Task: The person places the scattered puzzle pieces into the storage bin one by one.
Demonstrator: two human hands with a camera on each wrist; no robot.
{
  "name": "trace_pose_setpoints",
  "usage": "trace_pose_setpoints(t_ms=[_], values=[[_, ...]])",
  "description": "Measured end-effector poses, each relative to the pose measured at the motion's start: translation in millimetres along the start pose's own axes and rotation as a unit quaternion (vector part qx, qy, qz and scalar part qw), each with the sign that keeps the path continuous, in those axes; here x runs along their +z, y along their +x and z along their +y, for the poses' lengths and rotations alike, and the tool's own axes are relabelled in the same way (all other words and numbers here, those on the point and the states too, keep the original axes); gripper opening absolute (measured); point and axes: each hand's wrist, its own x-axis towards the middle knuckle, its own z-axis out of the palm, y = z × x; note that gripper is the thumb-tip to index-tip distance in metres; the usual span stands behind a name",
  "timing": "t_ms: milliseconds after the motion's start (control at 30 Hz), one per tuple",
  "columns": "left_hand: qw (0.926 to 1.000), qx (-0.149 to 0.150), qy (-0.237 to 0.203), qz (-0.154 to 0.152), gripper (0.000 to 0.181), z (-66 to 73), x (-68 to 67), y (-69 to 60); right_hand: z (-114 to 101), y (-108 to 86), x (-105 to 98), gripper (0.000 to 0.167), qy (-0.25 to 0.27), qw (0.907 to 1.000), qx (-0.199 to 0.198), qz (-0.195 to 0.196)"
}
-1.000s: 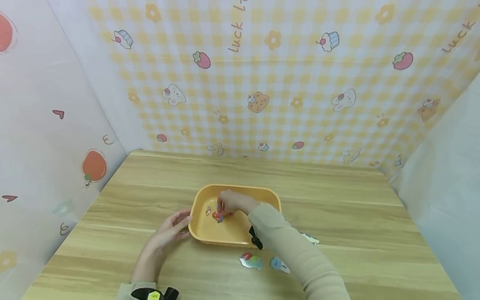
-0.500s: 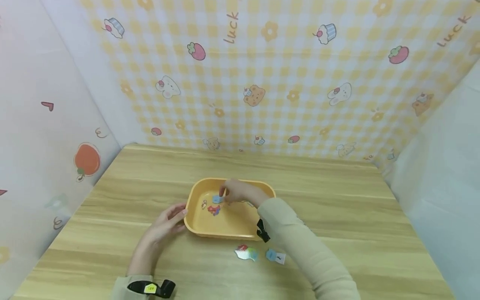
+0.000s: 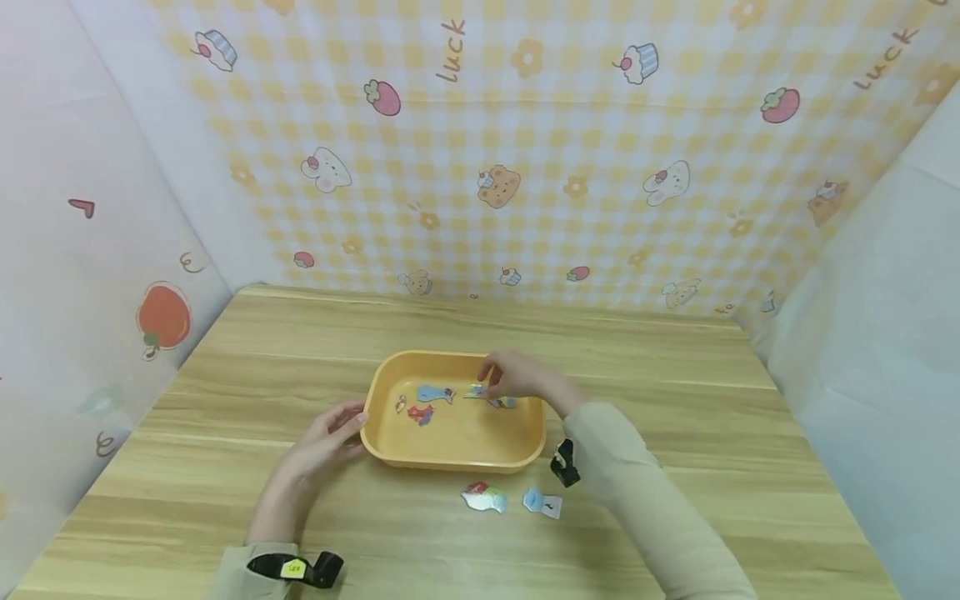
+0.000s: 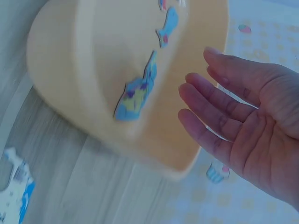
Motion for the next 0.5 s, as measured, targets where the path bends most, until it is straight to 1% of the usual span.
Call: trace_pose_setpoints(t_ms=[200, 367, 500], values=[[1.0000, 0.000, -0.003, -0.003, 0.046, 0.0, -0.2, 0.3, 16, -19.8, -8, 0.026, 0.036, 0.9982, 0.008, 0.046], [1.0000, -0.003, -0.006, -0.005, 0.046, -0.4, -0.2, 0.6, 31, -35.1, -14, 0.027, 0.054, 0.9942, 0.013, 0.092], [1.0000, -0.005, -0.005, -0.004, 0.048, -0.7, -0.8, 0.5, 41, -45.4, -16, 0.027, 0.068, 0.9906, 0.023, 0.117]])
